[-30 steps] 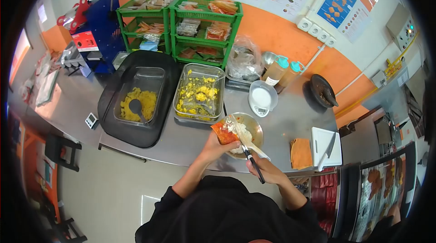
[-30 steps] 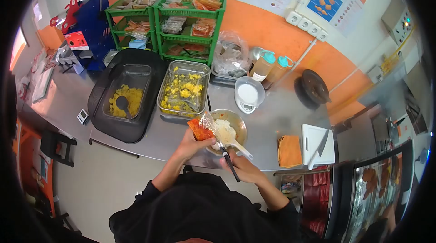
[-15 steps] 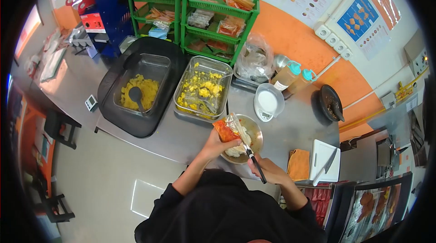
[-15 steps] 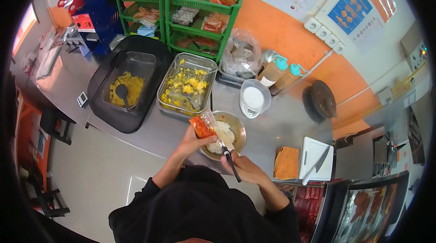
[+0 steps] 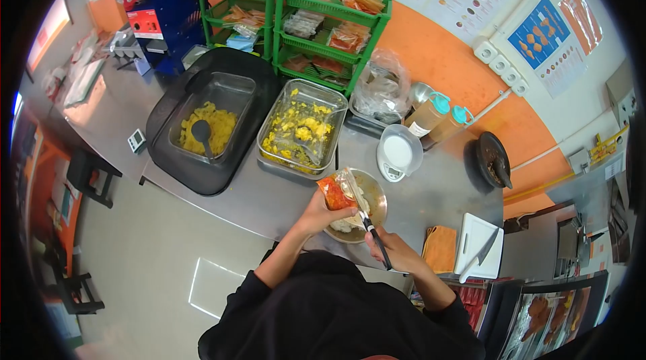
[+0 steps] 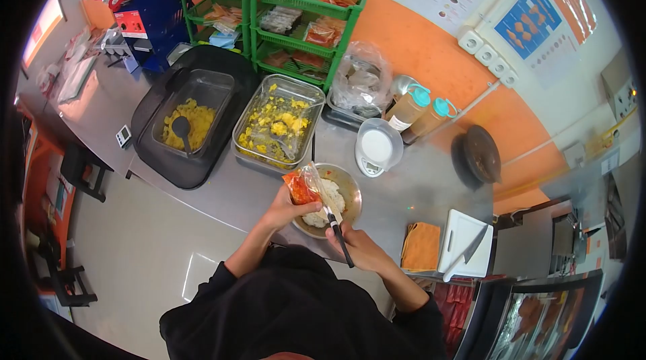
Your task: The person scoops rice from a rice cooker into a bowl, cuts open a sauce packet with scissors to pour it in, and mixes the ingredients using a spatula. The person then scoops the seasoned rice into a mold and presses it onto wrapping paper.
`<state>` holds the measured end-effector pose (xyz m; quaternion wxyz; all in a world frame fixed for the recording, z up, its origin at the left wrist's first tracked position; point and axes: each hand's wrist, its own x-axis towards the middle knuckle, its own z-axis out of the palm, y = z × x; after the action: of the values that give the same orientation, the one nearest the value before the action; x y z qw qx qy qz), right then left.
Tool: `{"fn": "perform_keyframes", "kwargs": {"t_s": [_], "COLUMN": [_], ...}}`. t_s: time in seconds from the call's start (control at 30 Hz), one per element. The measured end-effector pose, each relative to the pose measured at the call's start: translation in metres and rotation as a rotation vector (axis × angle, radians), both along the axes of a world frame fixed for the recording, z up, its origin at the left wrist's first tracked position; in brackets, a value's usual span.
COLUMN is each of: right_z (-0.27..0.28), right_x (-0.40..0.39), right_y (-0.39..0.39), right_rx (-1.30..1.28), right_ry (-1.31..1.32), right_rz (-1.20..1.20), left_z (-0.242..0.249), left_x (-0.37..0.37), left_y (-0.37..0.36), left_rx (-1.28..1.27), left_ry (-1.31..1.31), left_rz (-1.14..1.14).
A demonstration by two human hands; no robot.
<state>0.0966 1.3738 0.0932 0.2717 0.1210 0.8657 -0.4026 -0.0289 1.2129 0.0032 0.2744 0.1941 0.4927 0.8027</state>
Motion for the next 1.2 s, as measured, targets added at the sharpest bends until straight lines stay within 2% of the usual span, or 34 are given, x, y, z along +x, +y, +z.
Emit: {"fn": "perform_keyframes", "kwargs": {"t_s": [0.33,0.53,1.2], "right_z": [-0.013,0.002,0.002], "right_x": [-0.002,-0.002,-0.004], "right_y": [0.003,0.002,-0.005], "right_rx": [-0.043,-0.024,-0.058], "right_ry": [0.014,-0.073,-0.078], "right_rz": [0.017,0.07,-0.014], "left_z": [-0.002,-0.006,-0.017], "left_x": [-0.001,-0.003,0.002], "left_y": [-0.005,-0.004,0.001], "left_rx": [0.02,0.051,0.079], "left_ry": [-0.003,-0.092,-0.14], "left_rz": [-0.052,-0.052,-0.072]}}
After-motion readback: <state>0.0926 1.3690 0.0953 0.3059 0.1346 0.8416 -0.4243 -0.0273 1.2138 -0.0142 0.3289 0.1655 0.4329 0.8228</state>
